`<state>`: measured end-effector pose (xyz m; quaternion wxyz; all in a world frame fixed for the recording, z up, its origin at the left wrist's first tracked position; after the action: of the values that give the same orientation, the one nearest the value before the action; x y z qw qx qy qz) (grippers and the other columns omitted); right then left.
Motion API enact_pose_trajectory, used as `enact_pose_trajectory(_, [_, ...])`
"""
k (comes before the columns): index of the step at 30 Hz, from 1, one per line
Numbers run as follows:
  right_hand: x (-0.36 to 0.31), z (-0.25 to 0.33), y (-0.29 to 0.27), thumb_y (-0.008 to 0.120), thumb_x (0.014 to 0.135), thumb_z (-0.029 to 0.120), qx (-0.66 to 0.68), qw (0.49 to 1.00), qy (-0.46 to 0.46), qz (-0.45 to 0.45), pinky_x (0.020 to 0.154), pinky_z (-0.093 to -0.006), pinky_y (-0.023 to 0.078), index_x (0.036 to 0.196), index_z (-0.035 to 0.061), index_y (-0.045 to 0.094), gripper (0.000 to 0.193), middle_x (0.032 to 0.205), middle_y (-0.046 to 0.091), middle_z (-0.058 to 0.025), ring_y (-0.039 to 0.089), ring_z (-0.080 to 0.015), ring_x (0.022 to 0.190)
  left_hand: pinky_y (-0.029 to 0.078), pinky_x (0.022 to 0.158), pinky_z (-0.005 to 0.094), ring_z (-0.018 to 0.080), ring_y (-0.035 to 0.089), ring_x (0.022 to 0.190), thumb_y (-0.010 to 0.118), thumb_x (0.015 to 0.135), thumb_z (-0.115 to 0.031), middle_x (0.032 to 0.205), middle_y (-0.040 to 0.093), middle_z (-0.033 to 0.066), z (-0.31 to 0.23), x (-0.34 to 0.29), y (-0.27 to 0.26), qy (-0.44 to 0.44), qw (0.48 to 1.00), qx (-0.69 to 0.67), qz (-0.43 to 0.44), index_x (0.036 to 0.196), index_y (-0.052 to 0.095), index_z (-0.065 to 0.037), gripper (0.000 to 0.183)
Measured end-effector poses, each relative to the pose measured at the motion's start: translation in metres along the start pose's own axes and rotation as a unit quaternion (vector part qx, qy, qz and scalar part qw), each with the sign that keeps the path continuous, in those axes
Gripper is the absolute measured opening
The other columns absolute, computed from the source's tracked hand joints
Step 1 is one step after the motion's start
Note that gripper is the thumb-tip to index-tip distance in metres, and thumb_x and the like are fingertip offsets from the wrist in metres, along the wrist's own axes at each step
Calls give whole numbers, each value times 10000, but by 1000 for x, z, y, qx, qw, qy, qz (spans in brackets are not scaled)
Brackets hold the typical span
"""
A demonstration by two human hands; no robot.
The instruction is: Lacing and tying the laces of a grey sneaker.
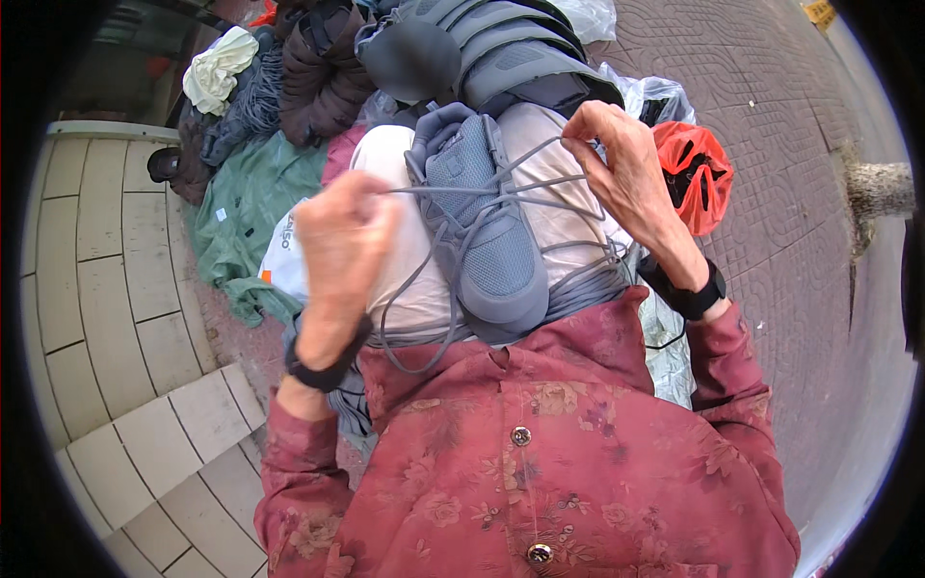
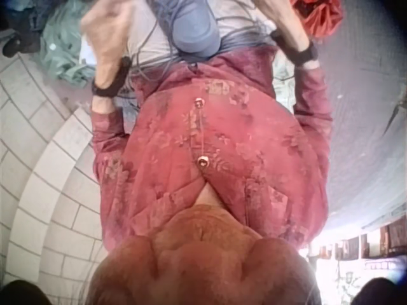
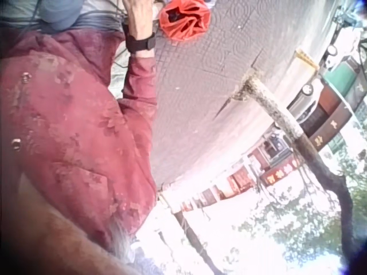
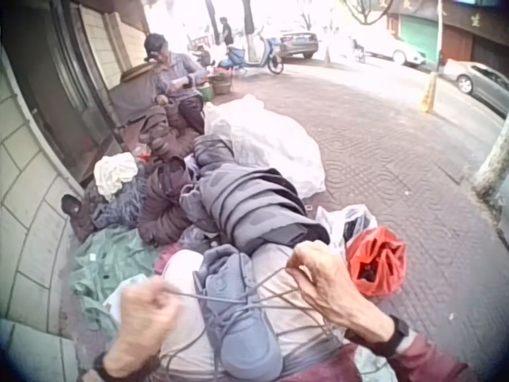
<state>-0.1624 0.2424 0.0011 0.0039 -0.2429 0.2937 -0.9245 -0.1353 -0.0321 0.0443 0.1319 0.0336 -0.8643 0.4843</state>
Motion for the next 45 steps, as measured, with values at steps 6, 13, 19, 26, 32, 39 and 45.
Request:
enact_pose_trajectory(6, [21,-5,9,656,835,32,10,1000,3,9,693,-372,499,865,-2,613,62,788,634,-127,636,-263,754,362,519,241,37,456,551,692,831,-62,589,540,-43,169,-39,-122,-156,980,81,-96,866,720,-16,64])
enact_pose_trajectory(13, [18,-22,28,718,924,89,249,948,183,79,633,-235,473,947,14,694,81,797,688,-17,618,-95,701,312,514,221,21,413,556,677,865,-73,604,504,-68,271,-96,-167,-241,960,49,-131,873,691,16,90])
enact_pose_trajectory(19, [11,-31,42,741,933,105,399,864,292,98,649,-220,518,997,10,695,123,871,716,-54,675,-98,741,353,514,253,50,441,554,692,845,-144,593,521,-36,339,-118,-188,-256,950,122,-133,866,708,-5,142])
enact_pose_trajectory(26, [4,-34,62,702,955,81,542,755,357,87,706,-266,605,1019,13,673,98,933,734,-110,723,-161,781,438,562,282,86,501,586,720,849,-210,625,595,5,392,-138,-260,-290,917,214,-168,911,736,-23,197])
enact_pose_trajectory(32, [5,-24,74,605,1013,90,674,657,321,102,783,-329,637,1097,20,612,110,1137,695,-228,749,-246,900,360,525,228,24,442,603,639,925,-14,711,521,-73,149,-35,-91,-135,987,-58,-72,1199,697,-61,284])
enact_pose_trajectory(39, [8,-7,76,575,1032,108,730,602,300,122,818,-359,625,1114,21,589,119,1133,680,-214,736,-303,959,409,522,321,174,521,563,786,814,-93,716,546,50,-54,-33,33,106,986,-101,81,932,703,-44,152])
enact_pose_trajectory(45, [9,-7,73,595,1032,131,739,606,266,125,864,-319,576,1140,21,582,155,1054,655,-123,698,-233,944,413,531,349,232,509,558,749,811,-38,720,524,81,-55,-30,48,122,985,-101,71,864,634,-19,128])
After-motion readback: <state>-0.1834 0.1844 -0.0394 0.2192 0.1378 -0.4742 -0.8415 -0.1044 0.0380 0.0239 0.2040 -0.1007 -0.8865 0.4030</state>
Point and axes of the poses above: each hand's wrist, its own x-axis towards the middle knuckle, its own y-axis out of the palm, z = x × y, the point moved 10 cm from there along x, towards the middle knuckle
